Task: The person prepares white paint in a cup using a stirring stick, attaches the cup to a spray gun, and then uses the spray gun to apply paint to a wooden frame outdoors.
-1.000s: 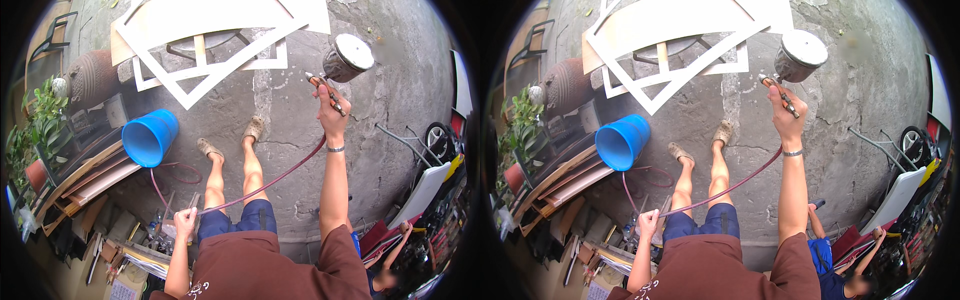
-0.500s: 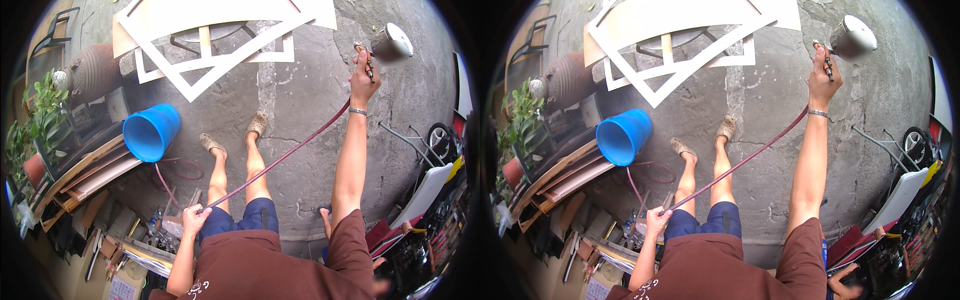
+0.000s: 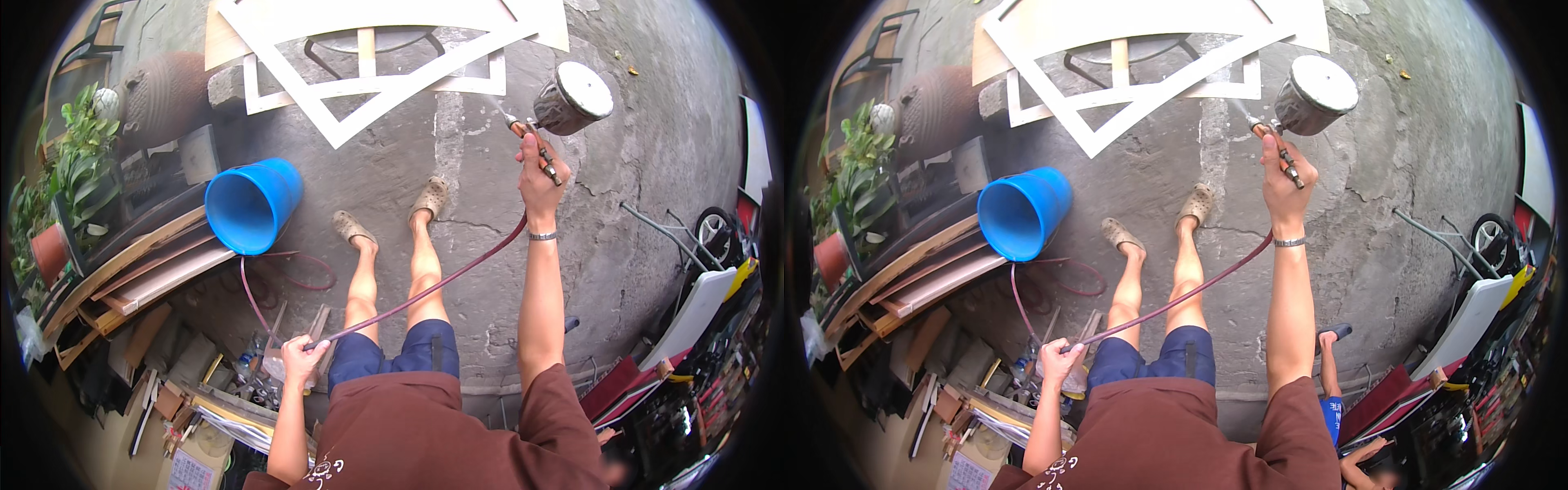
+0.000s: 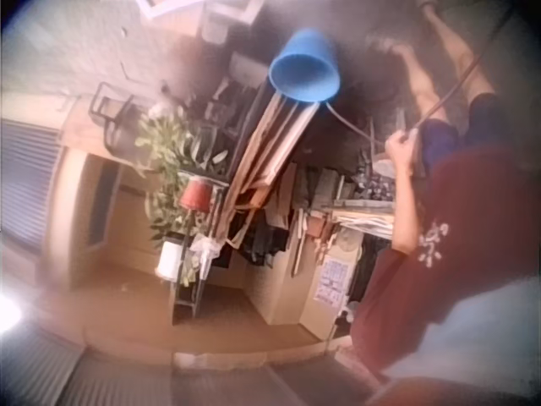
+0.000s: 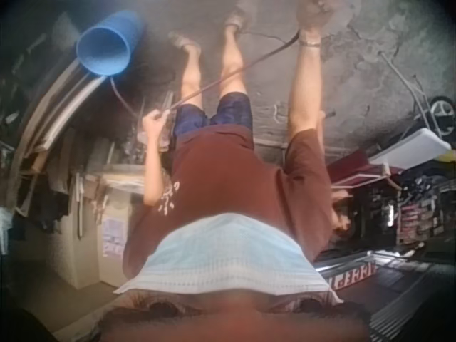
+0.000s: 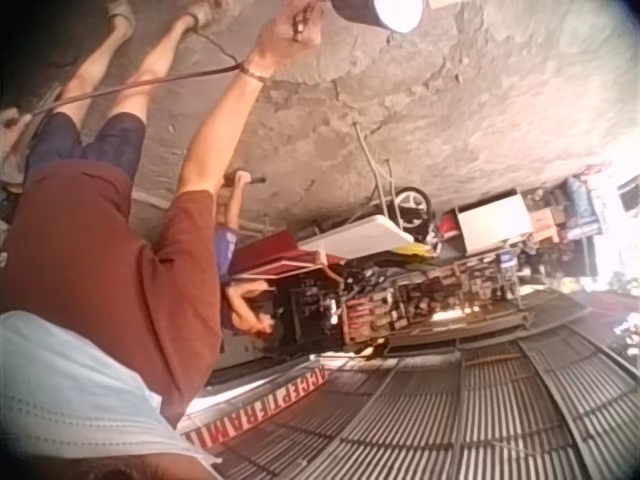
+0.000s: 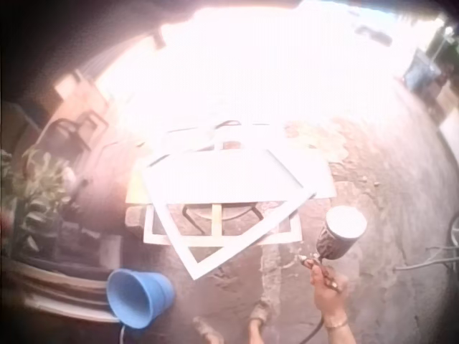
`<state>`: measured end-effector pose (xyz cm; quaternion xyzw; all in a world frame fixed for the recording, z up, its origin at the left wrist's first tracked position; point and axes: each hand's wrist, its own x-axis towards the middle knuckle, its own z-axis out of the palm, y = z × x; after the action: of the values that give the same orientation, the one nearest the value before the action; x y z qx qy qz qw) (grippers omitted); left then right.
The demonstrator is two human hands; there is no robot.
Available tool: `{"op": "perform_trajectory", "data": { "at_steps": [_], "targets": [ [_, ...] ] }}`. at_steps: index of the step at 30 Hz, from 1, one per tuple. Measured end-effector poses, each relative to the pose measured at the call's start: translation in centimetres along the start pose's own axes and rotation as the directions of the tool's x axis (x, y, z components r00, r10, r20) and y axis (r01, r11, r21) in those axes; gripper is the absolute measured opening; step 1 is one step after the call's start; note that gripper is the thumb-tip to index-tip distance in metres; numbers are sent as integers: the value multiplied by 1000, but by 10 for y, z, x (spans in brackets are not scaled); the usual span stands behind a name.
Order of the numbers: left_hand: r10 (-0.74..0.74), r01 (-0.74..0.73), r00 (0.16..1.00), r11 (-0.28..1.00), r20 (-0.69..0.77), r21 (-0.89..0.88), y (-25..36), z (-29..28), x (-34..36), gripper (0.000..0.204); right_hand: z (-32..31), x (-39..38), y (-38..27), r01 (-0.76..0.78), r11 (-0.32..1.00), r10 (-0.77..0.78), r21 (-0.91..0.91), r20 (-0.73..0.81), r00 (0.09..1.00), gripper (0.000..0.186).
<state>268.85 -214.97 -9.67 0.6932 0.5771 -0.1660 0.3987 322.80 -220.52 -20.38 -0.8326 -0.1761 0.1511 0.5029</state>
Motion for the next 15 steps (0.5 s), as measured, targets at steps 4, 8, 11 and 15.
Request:
{"op": "perform_trajectory", "data": {
  "at_steps": [4, 8, 11, 15],
  "targets": [
    [29, -30, 999, 999, -27, -17, -31, -15, -5, 58, 17, -33, -15, 16, 999, -13, -45, 51, 999, 26],
    [50, -51, 997, 998, -52, -22, -56, -29, -12, 58, 39, -67, -25, 68, 997, -66, -29, 62, 996, 23],
    [52, -56, 996, 997, -75, -54, -77, -41, -17, 59, 56, -92, -28, 65, 998, -63, -21, 89, 994, 20],
    [58, -62, 993, 997, -102, -39, -100, -55, -20, 61, 76, -125, -38, 88, 996, -86, -10, 132, 988, 21]
  ]
}}
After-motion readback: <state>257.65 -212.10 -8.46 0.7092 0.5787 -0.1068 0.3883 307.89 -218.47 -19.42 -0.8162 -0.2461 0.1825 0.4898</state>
